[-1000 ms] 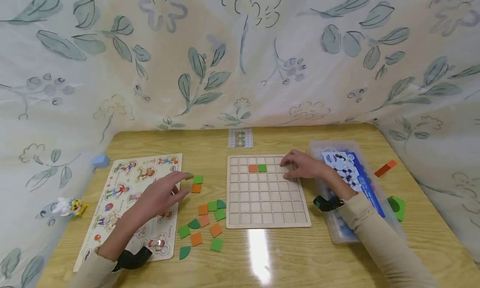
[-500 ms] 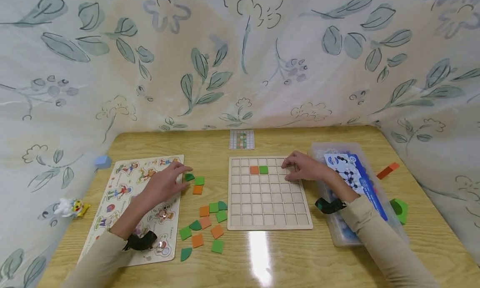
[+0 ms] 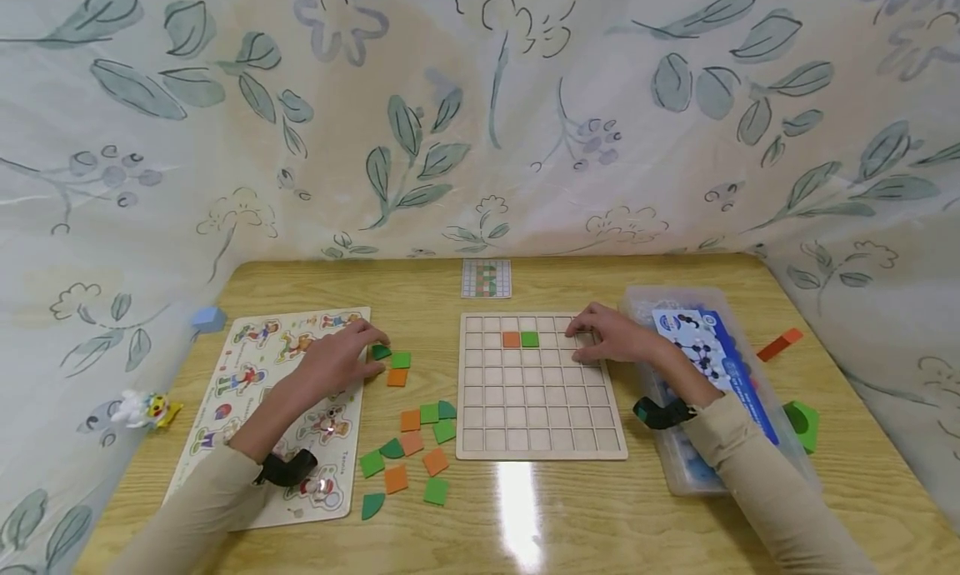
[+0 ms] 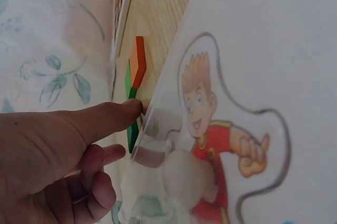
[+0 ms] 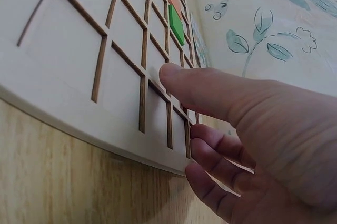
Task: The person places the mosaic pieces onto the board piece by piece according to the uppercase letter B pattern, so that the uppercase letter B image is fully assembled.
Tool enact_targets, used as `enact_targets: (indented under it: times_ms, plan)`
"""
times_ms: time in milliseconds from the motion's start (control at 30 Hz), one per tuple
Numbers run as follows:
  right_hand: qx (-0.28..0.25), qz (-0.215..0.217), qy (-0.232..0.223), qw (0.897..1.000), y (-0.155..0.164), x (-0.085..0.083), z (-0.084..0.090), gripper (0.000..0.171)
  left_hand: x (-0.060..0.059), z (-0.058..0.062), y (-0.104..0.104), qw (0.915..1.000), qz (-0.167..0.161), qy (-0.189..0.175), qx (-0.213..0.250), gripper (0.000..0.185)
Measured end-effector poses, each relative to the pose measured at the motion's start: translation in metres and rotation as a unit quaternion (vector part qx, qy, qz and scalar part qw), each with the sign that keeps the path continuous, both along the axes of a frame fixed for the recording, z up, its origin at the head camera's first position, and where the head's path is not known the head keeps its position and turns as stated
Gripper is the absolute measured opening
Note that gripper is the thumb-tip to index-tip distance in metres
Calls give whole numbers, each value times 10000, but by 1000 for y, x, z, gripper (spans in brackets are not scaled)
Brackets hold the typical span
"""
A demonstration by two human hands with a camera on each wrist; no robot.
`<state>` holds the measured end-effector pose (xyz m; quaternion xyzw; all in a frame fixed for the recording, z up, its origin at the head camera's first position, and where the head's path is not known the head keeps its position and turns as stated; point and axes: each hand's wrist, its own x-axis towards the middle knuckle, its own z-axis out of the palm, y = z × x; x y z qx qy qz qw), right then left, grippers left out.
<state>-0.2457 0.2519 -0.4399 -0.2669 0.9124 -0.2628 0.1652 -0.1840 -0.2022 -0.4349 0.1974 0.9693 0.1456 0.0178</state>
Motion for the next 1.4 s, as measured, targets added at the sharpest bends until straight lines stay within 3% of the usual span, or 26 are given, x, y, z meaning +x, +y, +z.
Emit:
enact_targets:
  times_ms: [267, 733, 1400]
  plan:
    - [-49, 26, -21, 10000, 0, 1, 2, 35, -3, 1, -2, 9999, -53, -11, -103, 20]
    - [-41, 44, 53, 10000, 1, 1, 3, 34, -14, -1, -3, 9999, -37, -102, -68, 15]
    - [3, 14, 18, 10000, -2, 0, 3, 33, -17, 4, -8, 9989, -157, -433, -124, 30]
